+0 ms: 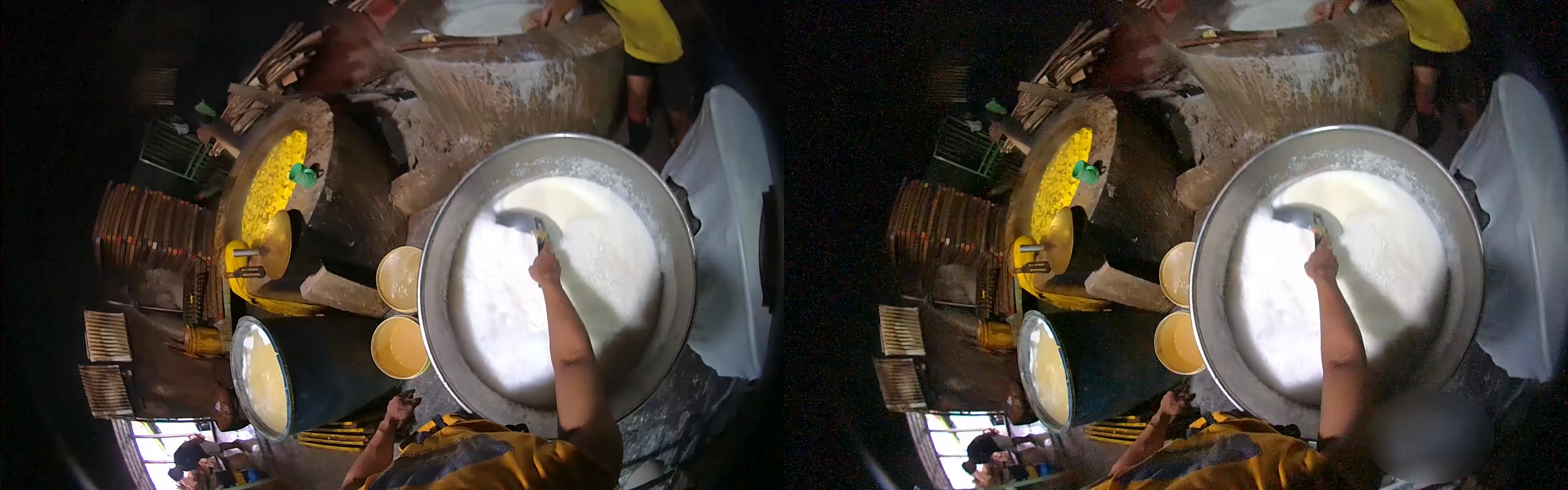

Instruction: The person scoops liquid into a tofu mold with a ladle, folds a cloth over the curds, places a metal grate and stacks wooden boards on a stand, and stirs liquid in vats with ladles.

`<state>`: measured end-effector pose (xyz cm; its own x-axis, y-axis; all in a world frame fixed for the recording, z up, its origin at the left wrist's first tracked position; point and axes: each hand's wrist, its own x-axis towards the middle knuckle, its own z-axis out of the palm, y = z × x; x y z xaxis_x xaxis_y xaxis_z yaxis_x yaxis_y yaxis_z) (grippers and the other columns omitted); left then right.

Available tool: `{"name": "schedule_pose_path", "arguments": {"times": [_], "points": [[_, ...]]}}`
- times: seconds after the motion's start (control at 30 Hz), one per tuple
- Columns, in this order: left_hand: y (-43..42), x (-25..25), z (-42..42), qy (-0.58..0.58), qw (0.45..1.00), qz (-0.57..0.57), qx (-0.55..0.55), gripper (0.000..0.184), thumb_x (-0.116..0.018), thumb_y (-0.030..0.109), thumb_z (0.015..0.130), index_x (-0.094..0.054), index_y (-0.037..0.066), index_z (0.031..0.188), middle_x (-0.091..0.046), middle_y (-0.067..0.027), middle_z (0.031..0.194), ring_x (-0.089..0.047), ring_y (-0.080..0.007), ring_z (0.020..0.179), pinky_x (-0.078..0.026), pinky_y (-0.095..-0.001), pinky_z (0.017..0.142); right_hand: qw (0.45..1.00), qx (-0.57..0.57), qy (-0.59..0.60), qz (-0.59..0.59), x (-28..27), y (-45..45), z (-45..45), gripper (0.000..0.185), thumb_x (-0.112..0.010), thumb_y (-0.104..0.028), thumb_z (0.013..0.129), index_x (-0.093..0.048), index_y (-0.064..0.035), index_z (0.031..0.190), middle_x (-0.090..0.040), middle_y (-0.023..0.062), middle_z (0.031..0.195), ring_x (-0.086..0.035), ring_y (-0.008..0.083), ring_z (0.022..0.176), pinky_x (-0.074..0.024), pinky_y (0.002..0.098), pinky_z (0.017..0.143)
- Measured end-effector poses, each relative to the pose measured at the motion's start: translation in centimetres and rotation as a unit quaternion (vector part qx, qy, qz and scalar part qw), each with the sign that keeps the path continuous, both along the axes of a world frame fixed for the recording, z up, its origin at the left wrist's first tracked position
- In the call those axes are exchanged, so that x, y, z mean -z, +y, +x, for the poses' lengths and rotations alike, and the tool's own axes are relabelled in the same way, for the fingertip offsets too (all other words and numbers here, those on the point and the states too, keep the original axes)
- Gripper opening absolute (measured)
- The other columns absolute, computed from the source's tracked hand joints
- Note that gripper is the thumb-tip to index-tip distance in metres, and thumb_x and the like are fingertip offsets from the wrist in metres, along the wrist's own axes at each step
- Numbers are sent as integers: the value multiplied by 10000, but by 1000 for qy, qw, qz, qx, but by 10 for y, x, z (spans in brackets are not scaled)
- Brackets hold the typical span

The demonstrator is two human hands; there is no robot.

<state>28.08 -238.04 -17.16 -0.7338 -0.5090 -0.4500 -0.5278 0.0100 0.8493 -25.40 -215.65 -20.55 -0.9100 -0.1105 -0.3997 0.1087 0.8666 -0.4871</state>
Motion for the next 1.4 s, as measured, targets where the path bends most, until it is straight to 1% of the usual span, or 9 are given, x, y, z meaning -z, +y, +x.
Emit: {"name": "schedule_pose_path", "arguments": {"times": [0.17,0.27,0.4,0.47,0.5,0.6,0.83,1.17,1.4], "points": [[-7,80,54,57,993,-85,60,480,-676,393,763,-609,50,1091,-653,-168,942,-619,-333,789,-495,-346,693,1000,3,-11,3,2,10,35,712,-611,-70,716,-248,-2,1325,-602,243,1035,-600,384,952,-486,442,841],[-21,86,64,-139,986,3,89,627,-692,295,780,-425,-60,1221,-479,-222,1184,-536,-342,1000,-458,-418,841,1000,11,-17,17,3,21,54,646,-623,-71,701,-315,-13,1266,-598,244,1041,-590,392,962,-482,445,845],[-25,106,75,316,839,434,86,624,-611,216,857,-319,-136,1282,-328,-305,1336,-499,-384,1109,-458,-430,900,999,46,2,-17,4,40,77,550,-635,-95,682,-398,-6,1170,-578,247,1075,-552,393,1029,-457,442,880],[-30,114,86,393,814,419,91,614,-490,420,821,-413,-96,1145,-420,-250,1177,-530,-336,983,-448,-390,888,998,54,7,0,2,48,90,525,-630,-97,678,-425,-1,1152,-572,245,1091,-547,392,1035,-452,436,885],[-35,116,92,302,897,310,93,731,-401,631,761,-511,-49,1009,-534,-175,1009,-560,-277,863,-433,-358,886,998,62,9,10,-3,52,96,527,-627,-91,675,-430,0,1155,-568,244,1100,-545,390,1040,-450,434,888],[-40,120,94,-136,989,3,65,578,-503,545,746,-587,16,963,-596,-158,933,-587,-290,846,-455,-358,827,997,76,17,20,-8,65,117,559,-614,-68,666,-420,1,1186,-558,247,1117,-541,388,1046,-445,427,894],[-41,109,80,-283,958,16,33,445,-594,459,733,-670,77,948,-657,-174,961,-605,-349,943,-471,-393,820,991,100,84,39,11,109,160,558,-583,-86,727,-353,-5,1229,-544,251,1110,-531,401,1043,-428,444,895],[-57,143,93,-243,951,-167,92,454,-591,472,734,-683,35,815,-658,-165,774,-615,-299,685,-479,-428,664,975,128,163,77,-60,126,236,463,-618,-94,650,-480,78,1057,-580,288,1012,-569,418,974,-467,436,846],[-73,171,76,-186,979,-63,51,357,-616,361,692,-656,16,773,-647,-185,795,-617,-316,746,-470,-404,639,976,78,130,153,-107,149,291,417,-622,-98,637,-507,91,990,-589,292,969,-578,423,948,-475,442,818]]}}
